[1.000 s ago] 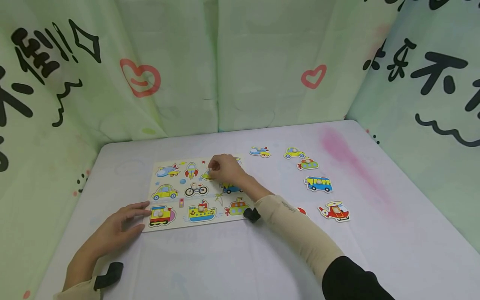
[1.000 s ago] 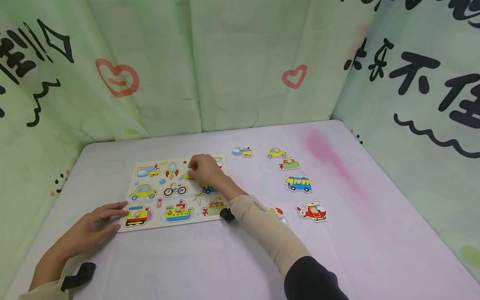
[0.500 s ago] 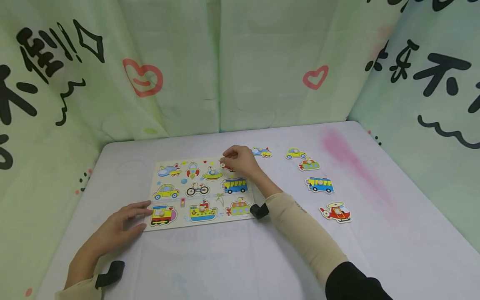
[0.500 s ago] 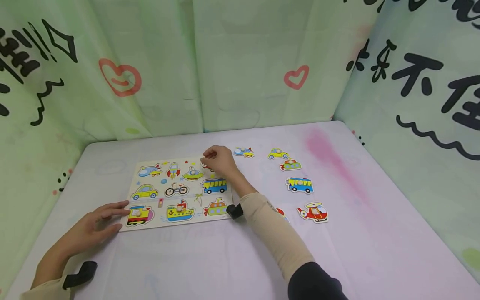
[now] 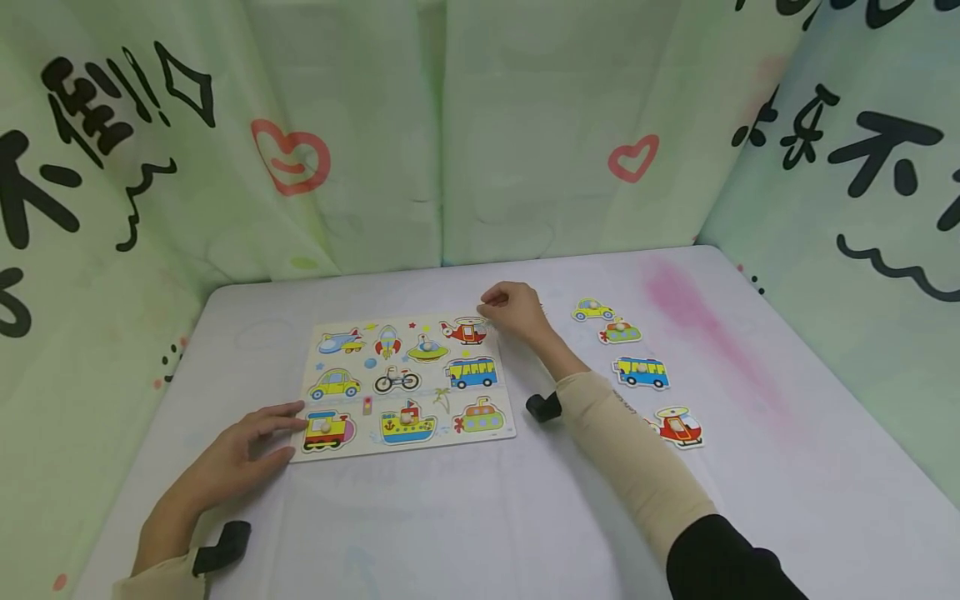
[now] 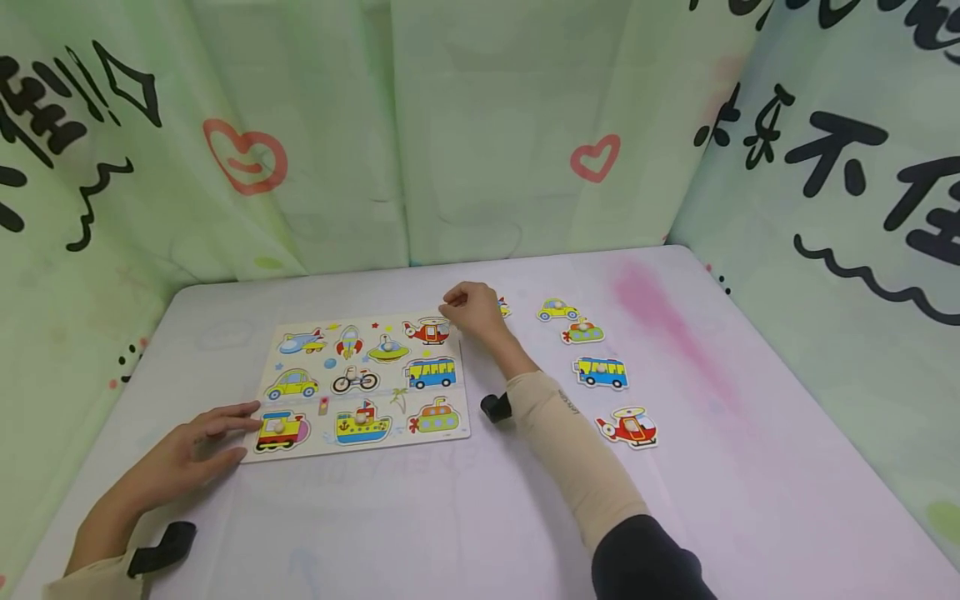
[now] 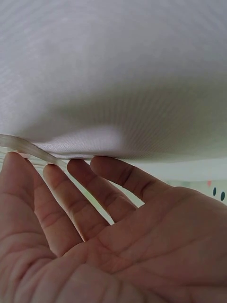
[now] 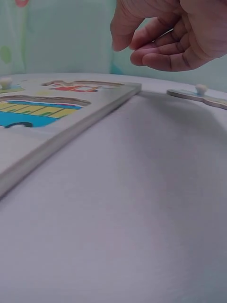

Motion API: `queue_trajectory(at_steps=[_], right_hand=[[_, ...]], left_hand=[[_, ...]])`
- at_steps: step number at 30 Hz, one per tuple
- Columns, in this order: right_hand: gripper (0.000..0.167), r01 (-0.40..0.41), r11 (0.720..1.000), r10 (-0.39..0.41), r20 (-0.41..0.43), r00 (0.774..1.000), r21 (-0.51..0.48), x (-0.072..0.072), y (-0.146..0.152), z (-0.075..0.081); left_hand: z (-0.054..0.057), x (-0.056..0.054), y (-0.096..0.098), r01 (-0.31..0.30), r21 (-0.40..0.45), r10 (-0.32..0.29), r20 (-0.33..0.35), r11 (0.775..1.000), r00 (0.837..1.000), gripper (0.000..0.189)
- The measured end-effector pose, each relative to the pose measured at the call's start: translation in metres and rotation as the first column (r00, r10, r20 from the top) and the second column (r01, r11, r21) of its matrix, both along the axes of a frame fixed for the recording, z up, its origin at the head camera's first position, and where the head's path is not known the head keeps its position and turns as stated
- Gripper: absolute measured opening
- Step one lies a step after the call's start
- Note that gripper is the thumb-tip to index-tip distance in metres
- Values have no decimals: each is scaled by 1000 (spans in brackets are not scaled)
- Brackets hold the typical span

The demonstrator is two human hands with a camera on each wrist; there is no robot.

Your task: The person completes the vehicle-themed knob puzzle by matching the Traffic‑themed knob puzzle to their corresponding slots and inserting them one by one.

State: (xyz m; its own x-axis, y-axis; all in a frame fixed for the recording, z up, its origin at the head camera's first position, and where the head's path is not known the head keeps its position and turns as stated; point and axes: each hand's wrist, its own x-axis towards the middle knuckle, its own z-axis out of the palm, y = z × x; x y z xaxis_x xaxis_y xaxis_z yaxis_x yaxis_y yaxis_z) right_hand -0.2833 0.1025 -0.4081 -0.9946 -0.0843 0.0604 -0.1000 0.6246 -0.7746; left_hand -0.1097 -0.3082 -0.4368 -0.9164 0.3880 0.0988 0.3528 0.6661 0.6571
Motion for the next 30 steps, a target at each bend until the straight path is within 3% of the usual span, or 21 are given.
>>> queue_trajectory(at_steps=[9,20,24,30], right_hand=[[21,87,995,-87,-8,996,43,-16,28,-1],[21,154,982,-160,44,986,109,-23,45,-4],[20,149,980,-156,51,986,129,-24,48,-3],[19,85,969,-96,34,995,234,-28,49,-3]], left_hand=[[-1,0,-2,1,3,-1,-16,1000,1000,37],[0,0,1,1,12,-1,-16,1000,1000,36],[1,-1,1,-2,8,2,-14,1000,1000,37],[3,0,1,-18,-1,18,22,1000,1000,37]])
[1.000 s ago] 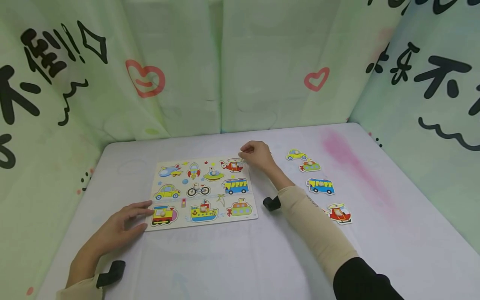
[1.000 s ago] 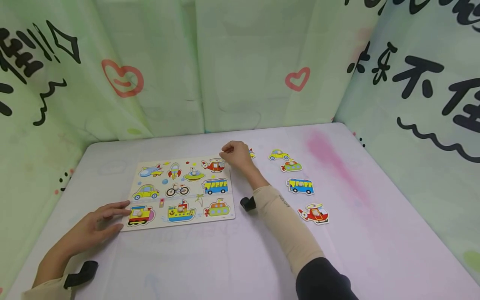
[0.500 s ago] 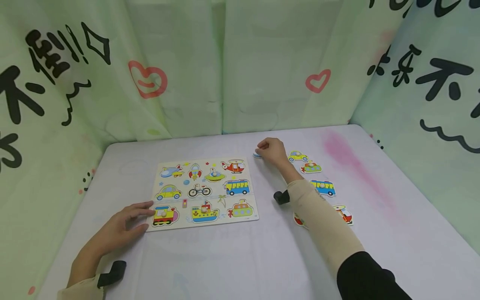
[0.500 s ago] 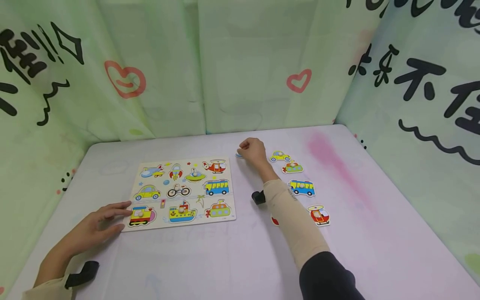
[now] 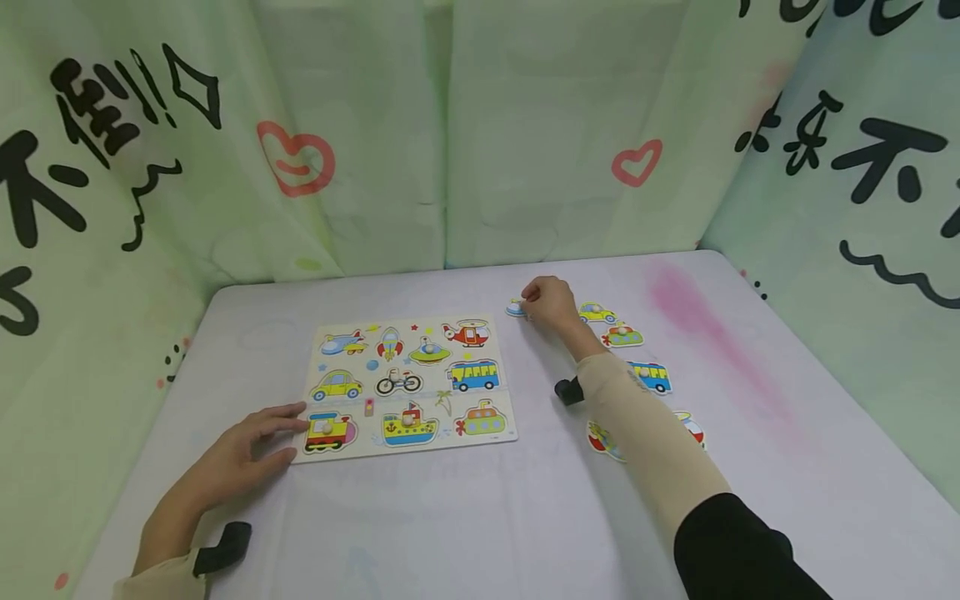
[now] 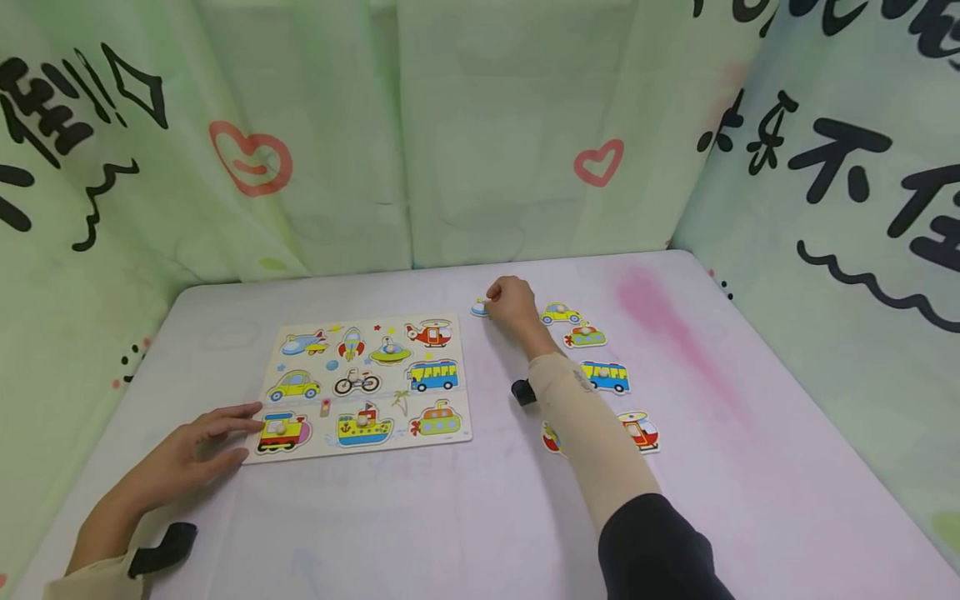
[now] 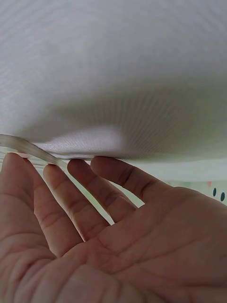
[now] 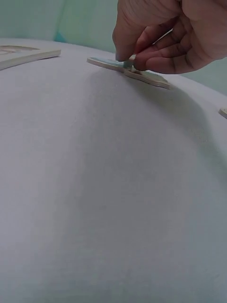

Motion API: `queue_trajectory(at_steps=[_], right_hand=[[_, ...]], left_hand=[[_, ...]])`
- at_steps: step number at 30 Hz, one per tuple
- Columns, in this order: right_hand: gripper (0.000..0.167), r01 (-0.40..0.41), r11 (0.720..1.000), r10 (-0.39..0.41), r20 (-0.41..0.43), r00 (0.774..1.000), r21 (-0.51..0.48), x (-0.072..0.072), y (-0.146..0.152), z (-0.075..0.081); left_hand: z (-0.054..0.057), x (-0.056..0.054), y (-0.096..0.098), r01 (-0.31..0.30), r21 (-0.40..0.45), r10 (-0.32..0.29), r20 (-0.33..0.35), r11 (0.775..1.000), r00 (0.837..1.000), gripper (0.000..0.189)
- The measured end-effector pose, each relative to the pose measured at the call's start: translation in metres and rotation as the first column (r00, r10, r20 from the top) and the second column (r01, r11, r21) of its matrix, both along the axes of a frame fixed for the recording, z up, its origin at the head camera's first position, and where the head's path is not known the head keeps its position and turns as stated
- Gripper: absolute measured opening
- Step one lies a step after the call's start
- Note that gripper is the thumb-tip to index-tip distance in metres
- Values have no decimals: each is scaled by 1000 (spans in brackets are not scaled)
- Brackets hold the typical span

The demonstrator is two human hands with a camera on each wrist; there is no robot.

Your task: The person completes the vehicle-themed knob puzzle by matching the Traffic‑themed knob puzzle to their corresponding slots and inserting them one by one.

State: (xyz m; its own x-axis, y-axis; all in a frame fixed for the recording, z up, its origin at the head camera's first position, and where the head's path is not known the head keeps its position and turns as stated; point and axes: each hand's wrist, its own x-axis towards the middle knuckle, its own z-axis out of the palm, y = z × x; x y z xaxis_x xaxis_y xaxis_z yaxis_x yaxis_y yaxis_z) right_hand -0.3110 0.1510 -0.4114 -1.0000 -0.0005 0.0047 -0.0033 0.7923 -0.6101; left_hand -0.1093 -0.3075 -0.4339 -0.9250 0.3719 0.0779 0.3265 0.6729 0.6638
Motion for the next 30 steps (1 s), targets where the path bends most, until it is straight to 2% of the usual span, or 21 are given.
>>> queue_trajectory(at_steps=[6,14,23,30], right_hand=[[18,-13,998,12,7,1000,54,-3,-2,-4],[18,-8,1000,8,-12,1000,28,-1,-4,-8],[18,5,999,-7,-41,999,-37,2,2,-16],[20,16,989,-25,-62,998,-145,6,3,-13]], left_hand=[[1,1,-1,-7,-1,7,18,1000,1000,37],[-2,1,-3,-2,13,2,-5,1000,1000,36],[-2,1,-1,9,11,-8,-17,1000,1000,36],[-1,1,-1,9,15,-9,-17,1000,1000,36]])
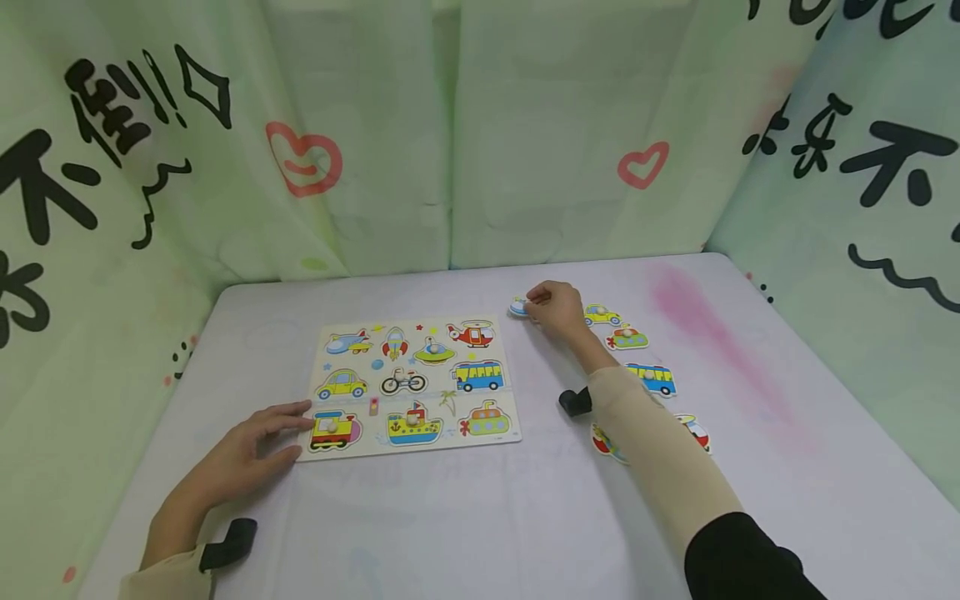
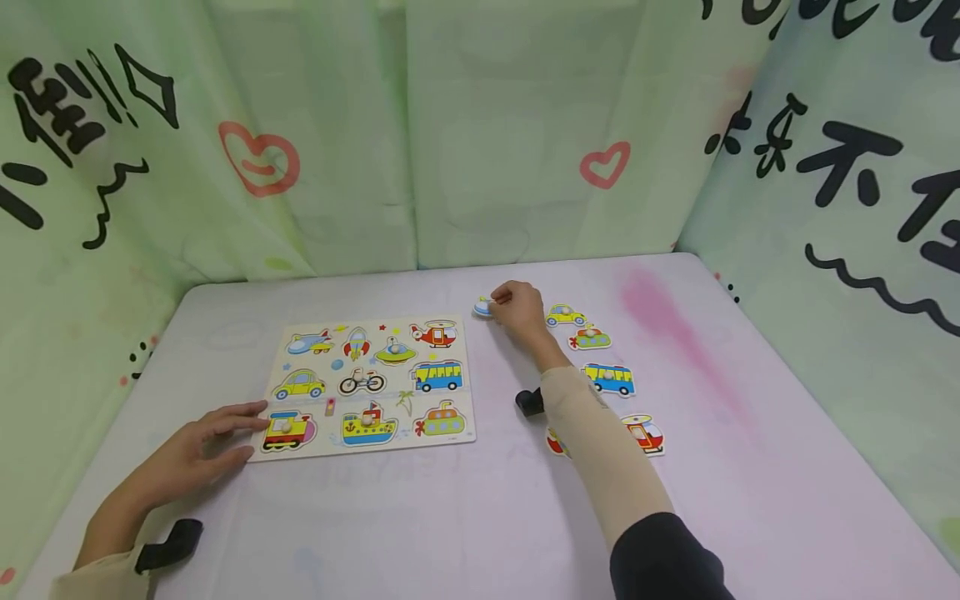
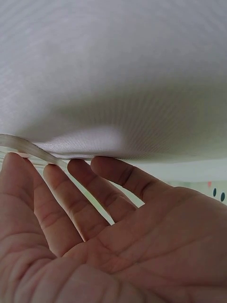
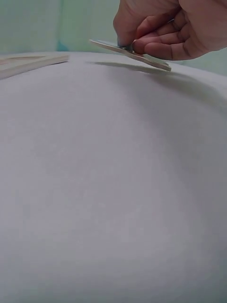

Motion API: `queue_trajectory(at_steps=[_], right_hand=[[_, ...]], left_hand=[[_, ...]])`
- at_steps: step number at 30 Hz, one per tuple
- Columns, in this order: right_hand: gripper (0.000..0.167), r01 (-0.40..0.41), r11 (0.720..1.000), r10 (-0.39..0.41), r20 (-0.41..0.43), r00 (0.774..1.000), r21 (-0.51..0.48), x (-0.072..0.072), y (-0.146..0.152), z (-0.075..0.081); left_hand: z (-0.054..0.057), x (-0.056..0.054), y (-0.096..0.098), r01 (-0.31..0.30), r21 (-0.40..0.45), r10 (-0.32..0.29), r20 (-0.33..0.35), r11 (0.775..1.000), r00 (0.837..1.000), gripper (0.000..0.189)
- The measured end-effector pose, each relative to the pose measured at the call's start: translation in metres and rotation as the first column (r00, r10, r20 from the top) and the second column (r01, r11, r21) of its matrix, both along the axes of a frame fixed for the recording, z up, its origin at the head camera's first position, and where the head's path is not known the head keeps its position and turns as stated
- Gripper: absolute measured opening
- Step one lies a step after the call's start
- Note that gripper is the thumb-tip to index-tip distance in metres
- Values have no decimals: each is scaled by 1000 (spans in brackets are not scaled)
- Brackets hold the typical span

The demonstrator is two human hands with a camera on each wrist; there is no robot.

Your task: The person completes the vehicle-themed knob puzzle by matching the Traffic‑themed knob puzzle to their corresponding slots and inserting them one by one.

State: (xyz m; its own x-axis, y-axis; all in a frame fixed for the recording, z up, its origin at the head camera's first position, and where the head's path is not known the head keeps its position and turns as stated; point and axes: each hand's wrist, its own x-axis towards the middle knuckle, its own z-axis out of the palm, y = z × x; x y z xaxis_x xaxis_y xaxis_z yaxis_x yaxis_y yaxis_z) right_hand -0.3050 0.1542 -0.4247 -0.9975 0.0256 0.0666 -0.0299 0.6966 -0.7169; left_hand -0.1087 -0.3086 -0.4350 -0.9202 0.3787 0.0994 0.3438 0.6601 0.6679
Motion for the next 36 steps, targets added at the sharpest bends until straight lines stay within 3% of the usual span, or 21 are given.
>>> queue_trajectory(at_steps=[5,14,26,36], right_hand=[[22,-5,997,7,20,1000,-75,9,-2,1],[22,-80,982,78,-18,997,-174,26,-18,4],[19,-157,971,153,-34,988,-181,41,-44,10],[18,-236,952,228,-60,972,-195,48,-68,21]], left_hand=[[1,-2,2,-2,-7,2,13,1000,1000,35],[1,-2,3,-5,-16,6,17,1000,1000,35],[-1,0,4,-21,-38,23,48,999,999,35],[-2,1,4,-10,-33,10,-7,999,1000,36]])
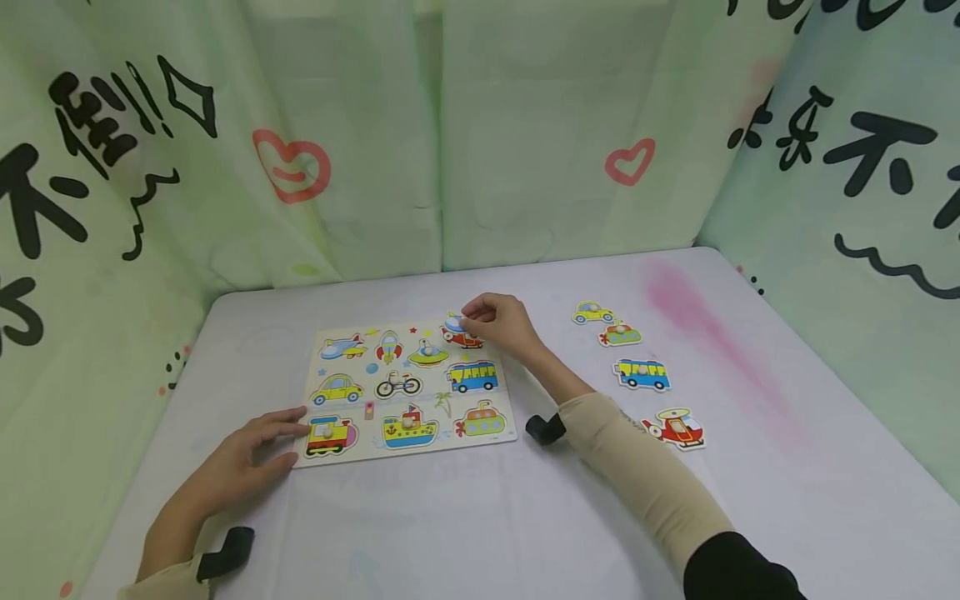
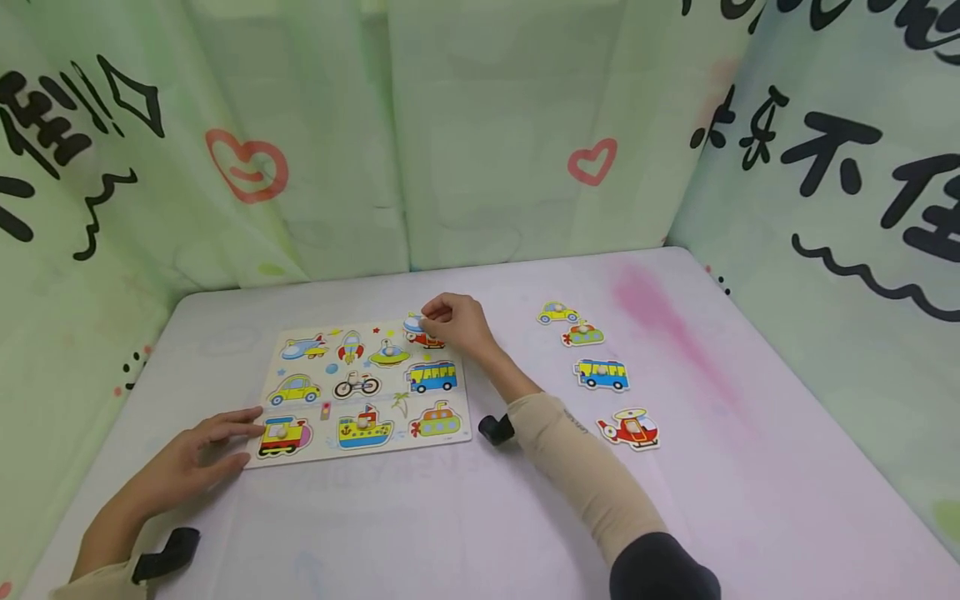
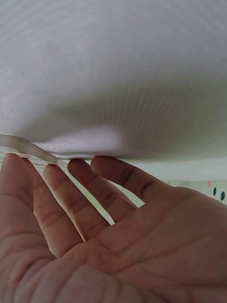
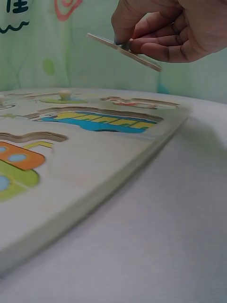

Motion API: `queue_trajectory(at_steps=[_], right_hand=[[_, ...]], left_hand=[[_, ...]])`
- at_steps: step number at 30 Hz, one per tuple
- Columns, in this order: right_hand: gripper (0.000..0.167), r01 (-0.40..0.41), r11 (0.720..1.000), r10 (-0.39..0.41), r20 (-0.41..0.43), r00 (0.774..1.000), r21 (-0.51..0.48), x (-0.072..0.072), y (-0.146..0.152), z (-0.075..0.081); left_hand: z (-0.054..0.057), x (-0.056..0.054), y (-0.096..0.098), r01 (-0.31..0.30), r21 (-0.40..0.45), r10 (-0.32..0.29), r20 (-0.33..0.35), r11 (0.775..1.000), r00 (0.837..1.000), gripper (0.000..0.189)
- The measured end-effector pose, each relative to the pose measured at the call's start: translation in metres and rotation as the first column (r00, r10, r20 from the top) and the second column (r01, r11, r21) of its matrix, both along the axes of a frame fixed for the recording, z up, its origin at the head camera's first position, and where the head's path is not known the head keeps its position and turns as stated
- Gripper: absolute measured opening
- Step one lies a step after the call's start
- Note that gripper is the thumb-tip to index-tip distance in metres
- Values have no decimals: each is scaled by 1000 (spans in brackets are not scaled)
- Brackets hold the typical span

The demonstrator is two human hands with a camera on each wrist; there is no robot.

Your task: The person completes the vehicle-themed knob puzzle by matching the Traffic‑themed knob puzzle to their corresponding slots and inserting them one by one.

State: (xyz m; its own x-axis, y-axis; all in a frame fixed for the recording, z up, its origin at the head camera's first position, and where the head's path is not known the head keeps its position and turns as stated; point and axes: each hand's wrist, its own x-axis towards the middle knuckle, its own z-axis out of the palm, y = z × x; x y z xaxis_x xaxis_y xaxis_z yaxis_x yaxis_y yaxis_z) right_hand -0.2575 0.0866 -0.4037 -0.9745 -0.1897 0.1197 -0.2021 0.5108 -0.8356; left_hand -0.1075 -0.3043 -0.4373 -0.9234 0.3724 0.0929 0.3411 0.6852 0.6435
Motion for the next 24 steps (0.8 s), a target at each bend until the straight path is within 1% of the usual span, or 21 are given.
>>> queue_trajectory(at_steps=[5,8,12,16,20,24], right_hand=[[18,-69,997,69,4,998,-17,5,-23,4],[18,-115,993,115,-2,993,-24,8,-38,5],[17,-164,986,163,-15,986,-43,13,-59,5],[16,-208,976,207,-24,978,-61,15,-79,5],[14,-223,973,222,-20,975,-58,15,-98,4],[13,-217,976,216,-23,976,-28,15,-115,2]], left_hand=[[-2,0,-2,16,24,-15,-42,1000,999,34],[-2,1,-1,14,28,-13,-32,1000,999,34],[0,1,0,-1,14,1,14,1000,1000,35],[-1,1,0,7,20,-7,8,1000,1000,35],[-1,1,0,22,31,-22,-10,999,1000,35],[0,1,0,11,21,-11,-4,1000,1000,36]])
